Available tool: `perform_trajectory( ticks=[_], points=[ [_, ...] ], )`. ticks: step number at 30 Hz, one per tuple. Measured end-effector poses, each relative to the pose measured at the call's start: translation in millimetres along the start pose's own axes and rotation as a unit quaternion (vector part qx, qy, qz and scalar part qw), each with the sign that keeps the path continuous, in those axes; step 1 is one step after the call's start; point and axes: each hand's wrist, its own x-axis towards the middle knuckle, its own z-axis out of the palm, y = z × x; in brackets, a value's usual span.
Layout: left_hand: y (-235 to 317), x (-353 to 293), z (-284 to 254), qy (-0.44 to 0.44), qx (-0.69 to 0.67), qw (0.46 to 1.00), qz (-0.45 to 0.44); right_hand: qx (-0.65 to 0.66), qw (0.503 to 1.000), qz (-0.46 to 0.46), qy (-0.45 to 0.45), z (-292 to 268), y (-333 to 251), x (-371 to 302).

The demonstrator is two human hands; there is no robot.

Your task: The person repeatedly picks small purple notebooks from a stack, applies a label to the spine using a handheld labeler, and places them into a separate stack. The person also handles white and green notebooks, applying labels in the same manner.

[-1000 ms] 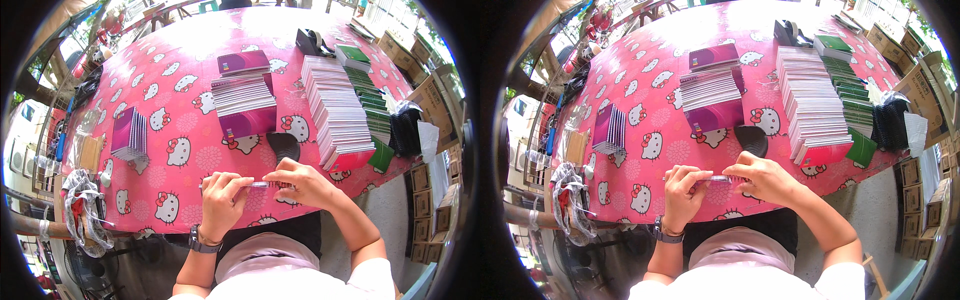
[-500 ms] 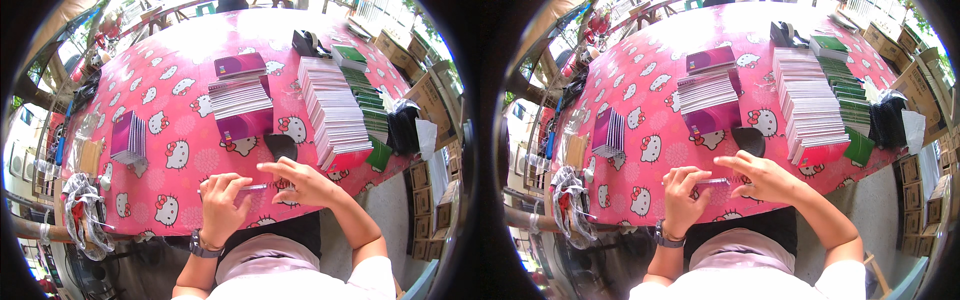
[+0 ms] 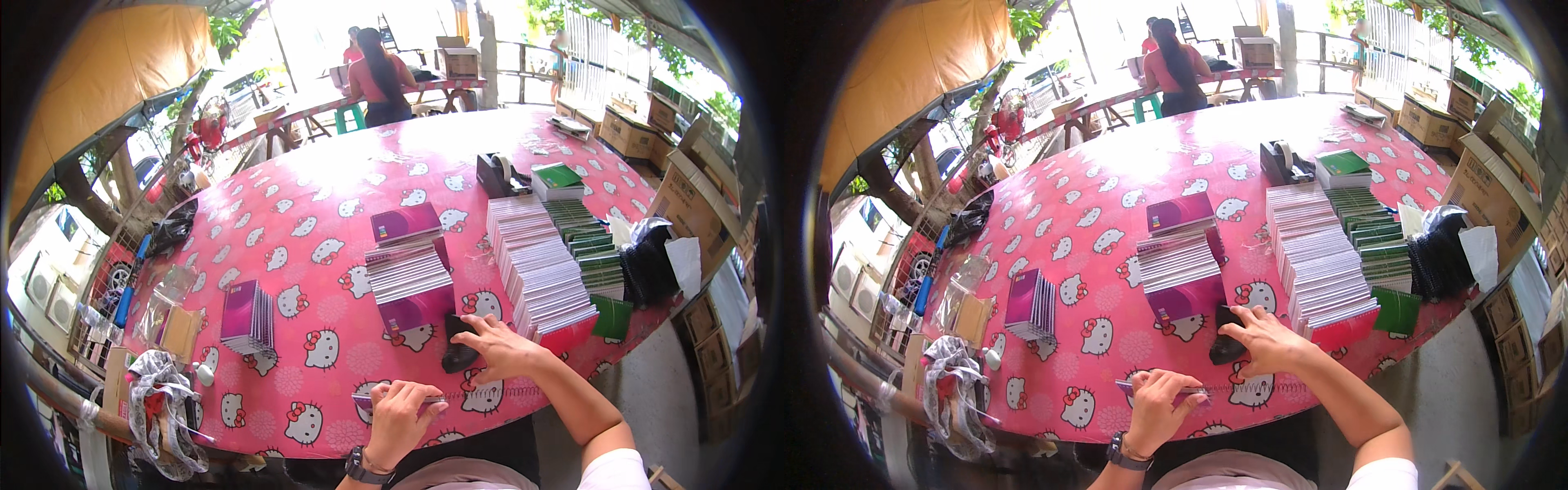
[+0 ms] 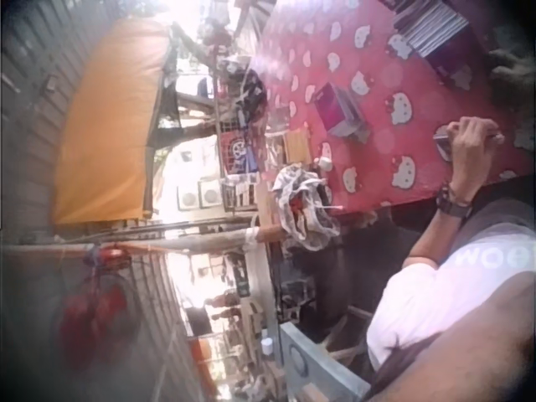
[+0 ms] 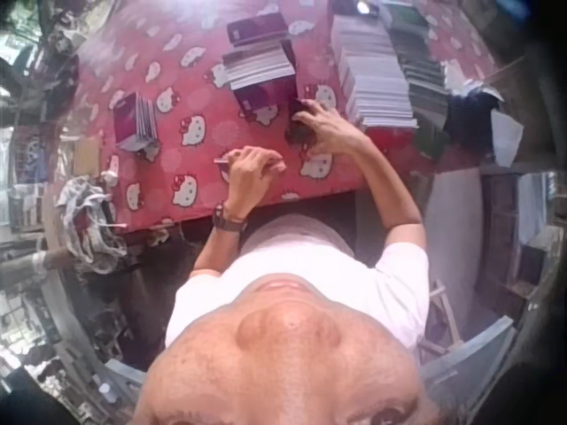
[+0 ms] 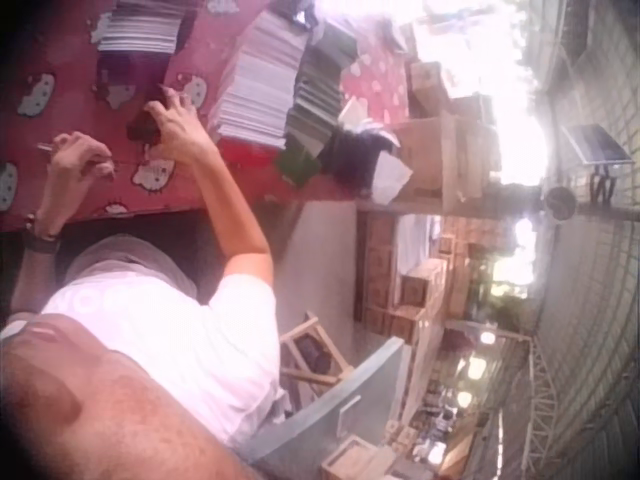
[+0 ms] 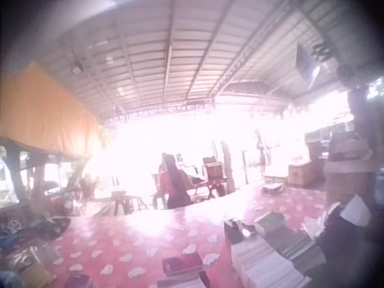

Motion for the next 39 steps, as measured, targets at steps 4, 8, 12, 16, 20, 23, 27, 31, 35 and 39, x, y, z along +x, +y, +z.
perform_trajectory(
  ticks=[4, 8, 12, 16, 20, 23, 27, 31, 35, 39],
  points=[
    [0.4, 1.9, -1.4, 0.007, 0.036, 0.999, 0.023, 0.04, 0.997, 0.004, 0.073, 27.9, 9.6, 13.7],
    [-20.8, -3.2, -10.7, -0.01, 0.066, 0.998, 0.022, 0.073, 0.993, -0.004, 0.088, 17.3, -1.1, 6.8],
    [-22.4, -11.9, -5.8, 0.014, 0.047, 0.998, 0.047, 0.576, 0.801, -0.13, -0.097, 21.2, 12.1, -11.4],
    [-19.9, -11.2, -3.8, 0.038, 0.051, 0.997, 0.034, 0.454, 0.882, -0.102, -0.072, 26.7, -3.8, -16.8],
    [-23.9, -10.2, -1.1, 0.047, 0.058, 0.997, 0.035, 0.574, 0.8, -0.158, -0.075, 23.2, -5.9, -16.8],
    [-22.5, -11.4, -1.7, 0.045, 0.054, 0.997, 0.033, 0.478, 0.871, -0.046, -0.103, 32.6, -12.8, -11.6],
    [-24.8, -11.2, -3.1, 0.064, 0.059, 0.996, 0.03, 0.656, 0.735, -0.153, -0.078, 24.4, -22.4, -10.7],
    [-20.4, -12.6, -7.6, 0.065, 0.06, 0.996, -0.008, 0.386, 0.917, -0.098, -0.018, 23.8, -17.6, -6.3],
    [-32.1, -10.7, -10.1, 0.079, 0.086, 0.993, -0.015, 0.619, 0.782, -0.07, 0.016, 12.9, 0.1, -11.1],
    [-38.0, -9.2, -5.0, 0.074, 0.06, 0.995, 0.017, 0.541, 0.84, -0.045, 0.017, 14.7, 16.4, -9.7]
  ],
)
